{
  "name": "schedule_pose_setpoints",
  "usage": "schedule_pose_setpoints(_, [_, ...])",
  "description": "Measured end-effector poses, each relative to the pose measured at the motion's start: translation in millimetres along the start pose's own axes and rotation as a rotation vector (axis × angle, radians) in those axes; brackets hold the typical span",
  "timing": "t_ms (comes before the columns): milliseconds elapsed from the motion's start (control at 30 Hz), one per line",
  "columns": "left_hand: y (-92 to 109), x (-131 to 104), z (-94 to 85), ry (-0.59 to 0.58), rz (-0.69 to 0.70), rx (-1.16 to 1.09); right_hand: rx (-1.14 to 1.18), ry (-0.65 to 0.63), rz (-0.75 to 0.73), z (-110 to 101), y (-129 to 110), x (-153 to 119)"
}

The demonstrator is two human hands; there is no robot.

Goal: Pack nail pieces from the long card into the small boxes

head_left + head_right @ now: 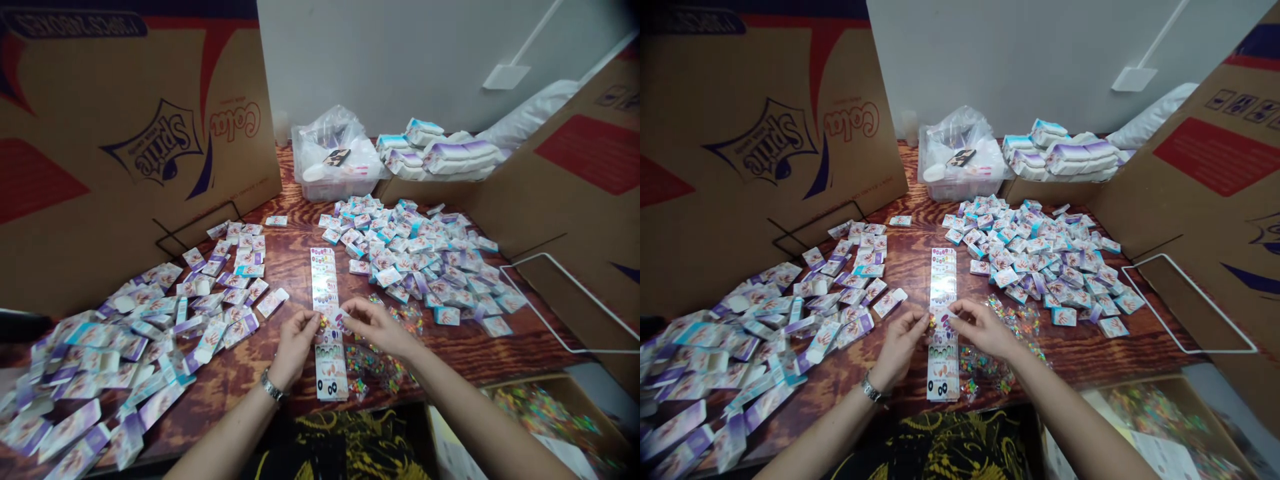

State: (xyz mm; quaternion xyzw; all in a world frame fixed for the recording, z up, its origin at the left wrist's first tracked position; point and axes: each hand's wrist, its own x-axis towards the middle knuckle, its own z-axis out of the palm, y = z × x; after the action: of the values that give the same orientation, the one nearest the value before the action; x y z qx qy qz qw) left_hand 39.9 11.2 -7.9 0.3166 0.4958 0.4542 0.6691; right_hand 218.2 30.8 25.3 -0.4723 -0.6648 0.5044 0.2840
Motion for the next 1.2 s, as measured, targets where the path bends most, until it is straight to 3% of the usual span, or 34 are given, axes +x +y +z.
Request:
schedule_pose_setpoints(133, [3,-2,-0.5,-0.035,-0.005,0.001,-0.155,-0.013,-0.112,10,-1,4])
schedule_pose_setpoints(333, [4,-9,-6.2,-0.161,-0.050,-0.024,-0.003,0.013,0.047,26,8,8])
schedule_pose_setpoints(433, [7,0,-28.8,-0.090,0.121,0.361,-0.066,0.020,0.101,25,14,10])
schedule_pose_setpoints(500, [10,11,-49.2,0.084,0.377,0.817,-0.111,0.018,0.082,23,17,10])
schedule_pose_setpoints(567, [11,23,-68.3,0.227,0.517,1.230,-0.143,0.049,0.043,21,17,10])
schedule_pose_setpoints(633, [9,32,-81.5,0.276,0.526,1.526,-0.202,0.093,0.005,21,15,10])
schedule_pose_setpoints(733, [4,41,-88.8,0.277,0.480,1.731,-0.310,0.126,-0.059,23,8,11])
schedule_pose_setpoints(933, [6,33,-83.8,0.195,0.506,1.707,-0.438,0.168,-0.215,29,-1,19])
schedule_pose_setpoints(1100, [15,11,-73.1,0.076,0.634,1.363,-0.604,0.182,-0.438,36,-1,31])
schedule_pose_setpoints(1200, [20,0,-67.6,0.049,0.637,1.232,-0.746,0.151,-0.601,38,-1,37])
